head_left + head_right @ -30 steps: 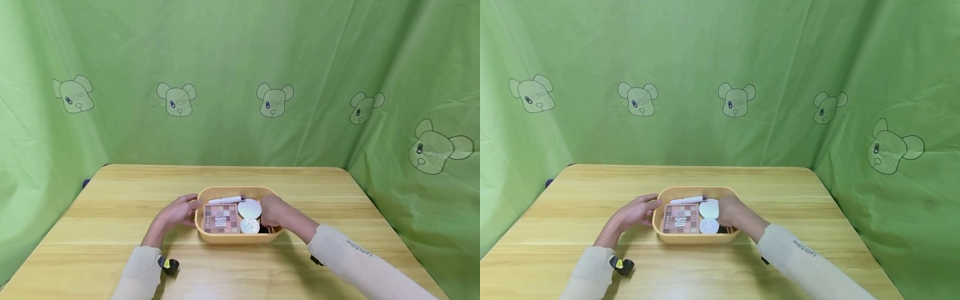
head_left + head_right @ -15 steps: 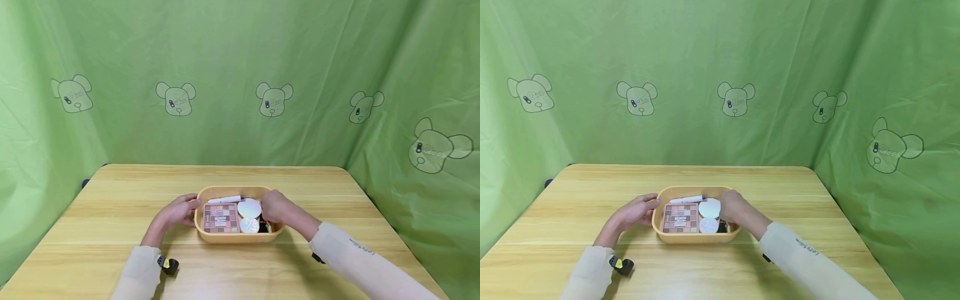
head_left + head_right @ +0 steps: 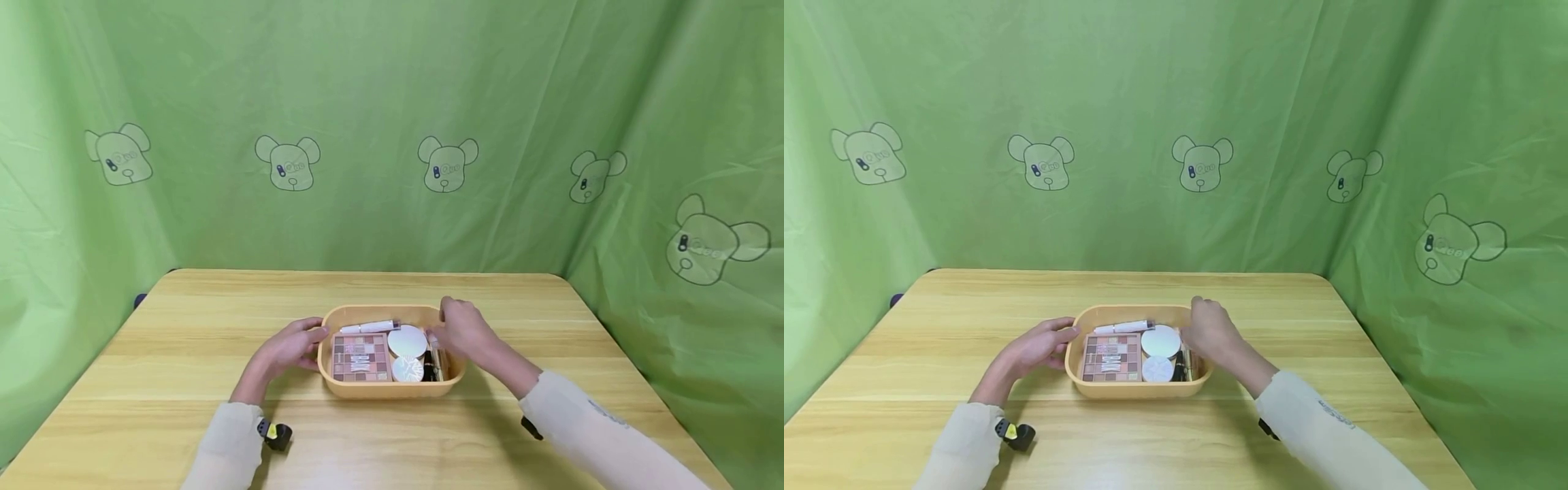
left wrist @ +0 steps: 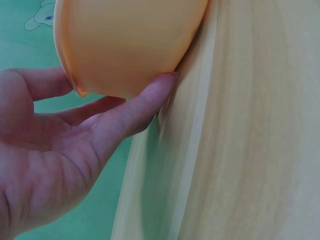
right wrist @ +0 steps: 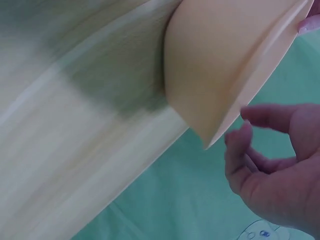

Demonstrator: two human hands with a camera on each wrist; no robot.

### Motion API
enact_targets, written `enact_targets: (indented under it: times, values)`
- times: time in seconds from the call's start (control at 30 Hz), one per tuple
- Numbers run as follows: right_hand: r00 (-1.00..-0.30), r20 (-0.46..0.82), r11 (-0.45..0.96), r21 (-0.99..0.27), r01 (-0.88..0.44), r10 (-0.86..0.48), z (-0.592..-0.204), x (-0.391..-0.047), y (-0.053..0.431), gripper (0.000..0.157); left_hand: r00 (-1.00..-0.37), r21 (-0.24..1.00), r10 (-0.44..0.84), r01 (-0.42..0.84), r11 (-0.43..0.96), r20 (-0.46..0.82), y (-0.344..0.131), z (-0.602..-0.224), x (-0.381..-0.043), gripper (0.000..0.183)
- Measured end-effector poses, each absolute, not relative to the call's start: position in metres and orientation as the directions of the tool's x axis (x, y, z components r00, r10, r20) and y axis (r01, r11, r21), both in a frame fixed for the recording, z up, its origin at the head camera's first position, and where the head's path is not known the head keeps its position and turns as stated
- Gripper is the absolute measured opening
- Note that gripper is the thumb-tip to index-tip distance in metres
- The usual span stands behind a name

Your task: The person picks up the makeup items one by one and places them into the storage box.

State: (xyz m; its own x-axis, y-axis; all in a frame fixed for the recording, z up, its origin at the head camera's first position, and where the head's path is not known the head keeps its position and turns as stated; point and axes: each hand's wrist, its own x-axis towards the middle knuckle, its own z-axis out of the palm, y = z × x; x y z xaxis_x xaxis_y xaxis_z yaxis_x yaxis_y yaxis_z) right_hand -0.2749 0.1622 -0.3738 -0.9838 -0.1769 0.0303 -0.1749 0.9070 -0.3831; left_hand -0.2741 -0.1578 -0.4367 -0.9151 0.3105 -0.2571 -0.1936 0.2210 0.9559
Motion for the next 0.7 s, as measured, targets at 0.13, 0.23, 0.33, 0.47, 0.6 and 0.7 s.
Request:
enact_targets:
  times: [0.13, 0.23, 0.33, 0.47, 0.6, 0.7]
  values:
    - [-0.975, 0.156, 0.883, -0.419, -0.213, -0.161, -0.380, -0.278, 0.173, 0.013, -0.916, 0.956, 0.310, -0.194, 0.219, -0.256, -0.157, -0.437, -0.274, 0.060]
    - [-0.972, 0.190, 0.865, -0.455, -0.210, -0.136, -0.387, -0.278, 0.179, 0.014, -0.916, 0.956, 0.307, -0.197, 0.216, -0.258, -0.157, -0.438, -0.274, 0.061]
    - [-0.981, 0.167, 0.845, -0.508, -0.168, -0.095, -0.393, -0.277, 0.183, 0.018, -0.913, 0.957, 0.315, -0.199, 0.212, -0.260, -0.156, -0.439, -0.274, 0.062]
    - [-0.991, 0.127, 0.817, -0.566, -0.115, -0.051, -0.399, -0.276, 0.187, 0.028, -0.912, 0.955, 0.317, -0.196, 0.221, -0.260, -0.156, -0.440, -0.274, 0.063]
    - [-0.998, 0.052, 0.790, -0.610, -0.059, -0.034, -0.402, -0.275, 0.189, 0.039, -0.916, 0.955, 0.308, -0.191, 0.228, -0.257, -0.157, -0.438, -0.273, 0.064]
    - [-0.999, -0.018, 0.746, -0.666, -0.012, -0.032, -0.405, -0.272, 0.191, 0.044, -0.918, 0.956, 0.305, -0.188, 0.226, -0.253, -0.157, -0.437, -0.272, 0.063]
